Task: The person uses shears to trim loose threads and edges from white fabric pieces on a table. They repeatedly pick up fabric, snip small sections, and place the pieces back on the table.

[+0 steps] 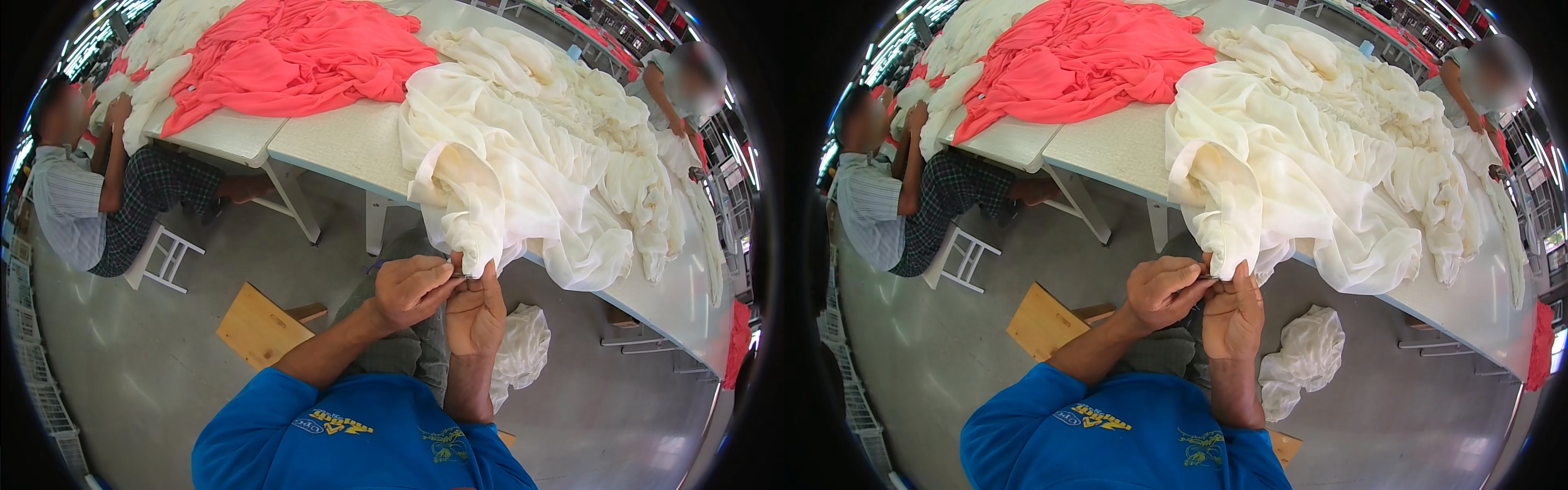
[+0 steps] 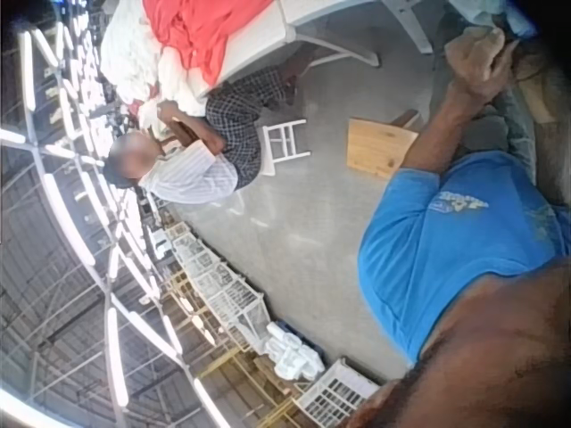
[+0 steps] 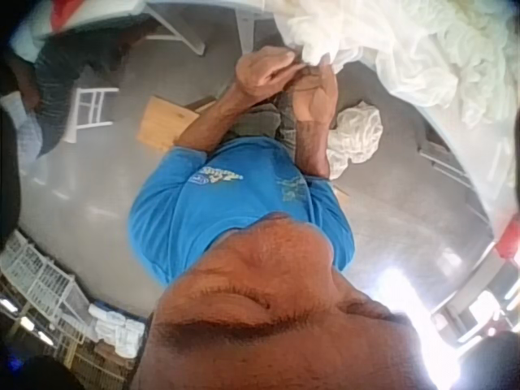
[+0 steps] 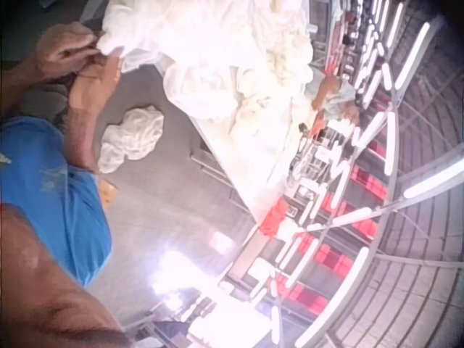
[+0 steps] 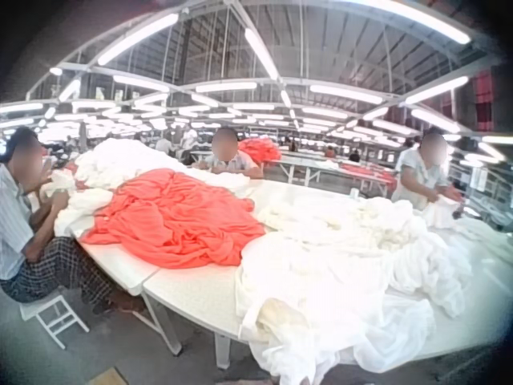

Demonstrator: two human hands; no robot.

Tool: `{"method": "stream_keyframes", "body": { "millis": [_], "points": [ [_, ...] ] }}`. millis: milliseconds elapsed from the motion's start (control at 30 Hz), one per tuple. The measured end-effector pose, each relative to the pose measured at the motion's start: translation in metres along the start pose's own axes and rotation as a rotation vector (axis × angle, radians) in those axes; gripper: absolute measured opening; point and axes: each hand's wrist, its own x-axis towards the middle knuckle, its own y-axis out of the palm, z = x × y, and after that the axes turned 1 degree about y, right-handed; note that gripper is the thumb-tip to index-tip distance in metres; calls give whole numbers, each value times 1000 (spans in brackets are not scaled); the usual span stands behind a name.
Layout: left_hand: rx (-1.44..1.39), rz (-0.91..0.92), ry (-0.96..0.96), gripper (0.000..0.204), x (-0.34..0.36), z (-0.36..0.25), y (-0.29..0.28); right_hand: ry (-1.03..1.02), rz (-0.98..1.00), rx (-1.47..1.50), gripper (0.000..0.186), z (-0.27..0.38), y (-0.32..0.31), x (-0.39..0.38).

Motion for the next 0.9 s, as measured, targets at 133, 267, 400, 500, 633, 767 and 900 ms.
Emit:
{"method": "stream_keyframes", "body": {
  "millis": [133, 267, 400, 500, 633, 767, 900],
  "points": [
    [5, -1, 2, 42, -1, 1, 0, 0, -4, -5, 38, -1, -2, 0],
    [15, -1, 10, 39, 0, 0, -1, 1, -45, -9, 38, -2, -1, 0],
    [21, 5, 10, 38, 0, 0, -1, 1, -37, -12, 38, -2, -3, 0],
    [15, 10, 14, 39, -1, 0, -1, -6, -62, -29, 38, -3, -3, 0],
    [-17, -2, -13, 42, -3, -2, 1, -17, -143, -76, 37, -1, 3, -1],
    [-86, 81, -122, 43, -4, -4, -3, -55, -205, -48, 36, 1, 2, -1],
    [-156, 112, -375, 39, -11, -5, -6, -104, -178, -106, 33, 4, -7, -1]
  ]
}}
